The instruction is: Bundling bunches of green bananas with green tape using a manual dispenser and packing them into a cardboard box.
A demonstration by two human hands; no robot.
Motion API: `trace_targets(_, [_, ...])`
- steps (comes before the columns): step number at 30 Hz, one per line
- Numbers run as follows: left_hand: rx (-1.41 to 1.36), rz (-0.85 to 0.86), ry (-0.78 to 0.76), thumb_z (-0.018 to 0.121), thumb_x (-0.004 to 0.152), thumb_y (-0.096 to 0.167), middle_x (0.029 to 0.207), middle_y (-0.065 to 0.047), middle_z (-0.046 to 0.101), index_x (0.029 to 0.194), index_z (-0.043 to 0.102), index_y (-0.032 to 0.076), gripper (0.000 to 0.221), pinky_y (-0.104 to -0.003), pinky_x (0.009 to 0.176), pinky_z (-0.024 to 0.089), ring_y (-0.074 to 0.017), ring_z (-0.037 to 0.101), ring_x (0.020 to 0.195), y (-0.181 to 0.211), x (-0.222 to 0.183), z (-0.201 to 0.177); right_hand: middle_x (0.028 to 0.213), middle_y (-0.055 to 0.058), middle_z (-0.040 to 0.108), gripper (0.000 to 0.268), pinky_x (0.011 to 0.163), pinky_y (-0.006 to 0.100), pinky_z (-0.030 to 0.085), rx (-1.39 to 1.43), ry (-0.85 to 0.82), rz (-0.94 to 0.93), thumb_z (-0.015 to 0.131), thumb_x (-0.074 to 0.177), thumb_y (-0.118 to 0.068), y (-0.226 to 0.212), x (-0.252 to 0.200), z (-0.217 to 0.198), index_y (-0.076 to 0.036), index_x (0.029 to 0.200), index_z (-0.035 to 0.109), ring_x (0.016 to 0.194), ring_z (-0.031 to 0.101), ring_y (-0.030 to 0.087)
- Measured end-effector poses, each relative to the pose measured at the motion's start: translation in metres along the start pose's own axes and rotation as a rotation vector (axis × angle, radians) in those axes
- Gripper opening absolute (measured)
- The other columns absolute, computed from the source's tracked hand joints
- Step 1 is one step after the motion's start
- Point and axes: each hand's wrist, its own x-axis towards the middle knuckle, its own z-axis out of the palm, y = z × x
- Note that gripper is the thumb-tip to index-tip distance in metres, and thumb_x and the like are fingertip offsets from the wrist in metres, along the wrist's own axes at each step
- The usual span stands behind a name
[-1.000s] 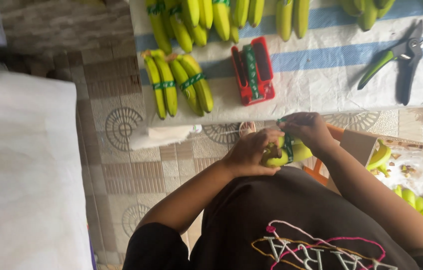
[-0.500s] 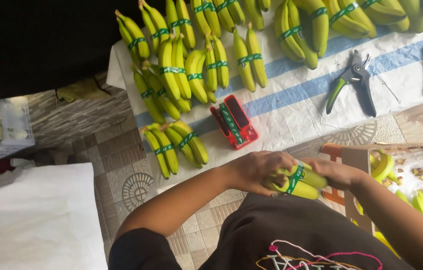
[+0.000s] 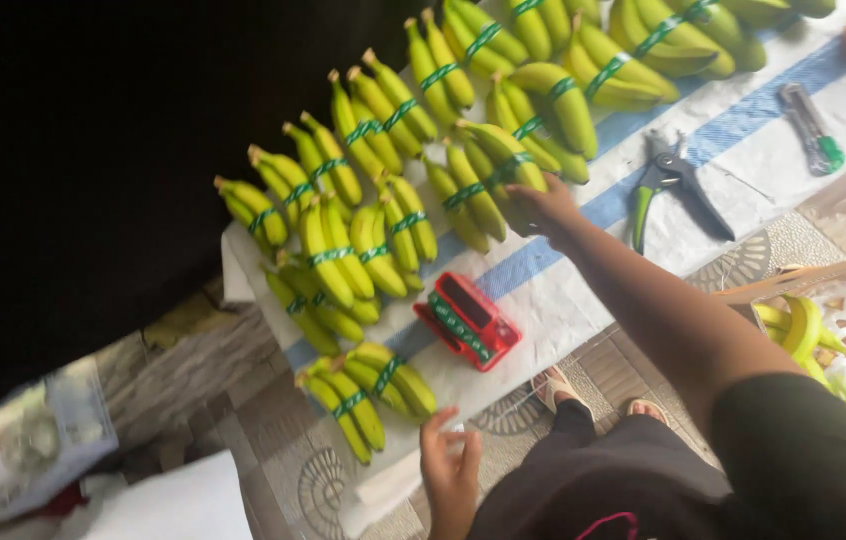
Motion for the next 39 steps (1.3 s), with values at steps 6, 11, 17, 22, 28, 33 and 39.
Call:
trace_targets(6, [-0.013, -0.066, 0.104, 0.077, 0.076, 0.007, 0.086, -0.016, 0.073, 0.126, 0.066, 0.006, 0.05, -0.028, 0.062, 0.056, -0.017, 0.067, 0.075, -0.043, 0.001, -0.043, 0.085, 0.003, 0.074, 0.04, 0.056, 0.031, 0.06, -0.217, 0.037, -0.034, 0.085, 0.075, -0.044, 0.028, 0.074, 0.011, -0.015, 0.1, 0.074, 0.068, 0.071, 0.016])
trace_targets(11, [0.082, 0.026, -0.057, 0.072, 0.083, 0.005, 0.123, -0.013, 0.071, 0.122, 0.06, 0.003, 0.04, -0.03, 0.059, 0.058, -0.0168, 0.068, 0.084, -0.023, 0.003, -0.021, 0.124, 0.01, 0.069, 0.061, 0.097, 0.038, 0.049, -0.237, 0.286, -0.365, 0.071, 0.081, -0.031, 0.104, -0.016, -0.047, -0.014, 0.138, 0.055, 0.114, 0.066, 0.023])
trace_targets(17, [0.35, 0.145, -0.444, 0.072, 0.086, 0.01, 0.119, -0.007, 0.072, 0.121, 0.062, 0.007, 0.036, -0.028, 0.07, 0.058, -0.0165, 0.073, 0.088, 0.027, 0.005, 0.042, 0.112, 0.006, 0.069, 0.044, 0.091, 0.037, 0.05, -0.399, 0.47, -0.577, 0.06, 0.085, -0.011, 0.204, -0.2, -0.235, -0.012, 0.129, 0.06, 0.104, 0.068, 0.021])
trace_targets(22, [0.578, 0.539, -0.749, 0.068, 0.09, 0.01, 0.113, -0.006, 0.068, 0.117, 0.065, 0.008, 0.027, -0.024, 0.061, 0.062, -0.0134, 0.072, 0.086, 0.059, -0.001, 0.105, 0.103, 0.008, 0.064, 0.041, 0.083, 0.034, 0.048, -0.428, 0.818, -0.354, 0.055, 0.086, 0.002, 0.296, -0.287, -0.399, -0.01, 0.125, 0.06, 0.092, 0.061, 0.021])
trace_targets(28, [0.697, 0.708, -0.959, 0.066, 0.092, 0.01, 0.11, -0.004, 0.068, 0.117, 0.064, 0.012, 0.026, -0.025, 0.06, 0.056, -0.012, 0.069, 0.079, 0.071, -0.045, 0.156, 0.096, 0.004, 0.064, 0.035, 0.076, 0.037, 0.048, -0.424, 1.287, -0.207, 0.057, 0.091, 0.004, 0.327, -0.334, -0.566, -0.012, 0.122, 0.055, 0.084, 0.061, 0.022])
trace_targets(33, [0.869, 0.772, -1.078, 0.066, 0.093, 0.014, 0.117, -0.002, 0.068, 0.118, 0.066, 0.015, 0.026, -0.03, 0.077, 0.056, -0.0131, 0.07, 0.082, 0.062, -0.088, 0.172, 0.114, 0.018, 0.059, 0.052, 0.084, 0.049, 0.047, -1.058, 1.122, -0.014, 0.065, 0.083, -0.002, 0.321, -0.301, -0.649, -0.003, 0.135, 0.061, 0.103, 0.052, 0.039])
trace_targets(39, [0.974, 0.722, -1.006, 0.068, 0.092, 0.014, 0.114, 0.0, 0.069, 0.117, 0.065, 0.014, 0.025, -0.029, 0.072, 0.058, -0.0121, 0.071, 0.082, 0.046, -0.127, 0.159, 0.171, 0.02, 0.004, 0.118, 0.12, 0.067, 0.012, -1.201, 0.529, 0.433, 0.071, 0.074, -0.064, 0.254, -0.24, -0.568, -0.026, 0.166, 0.007, 0.155, -0.004, 0.043])
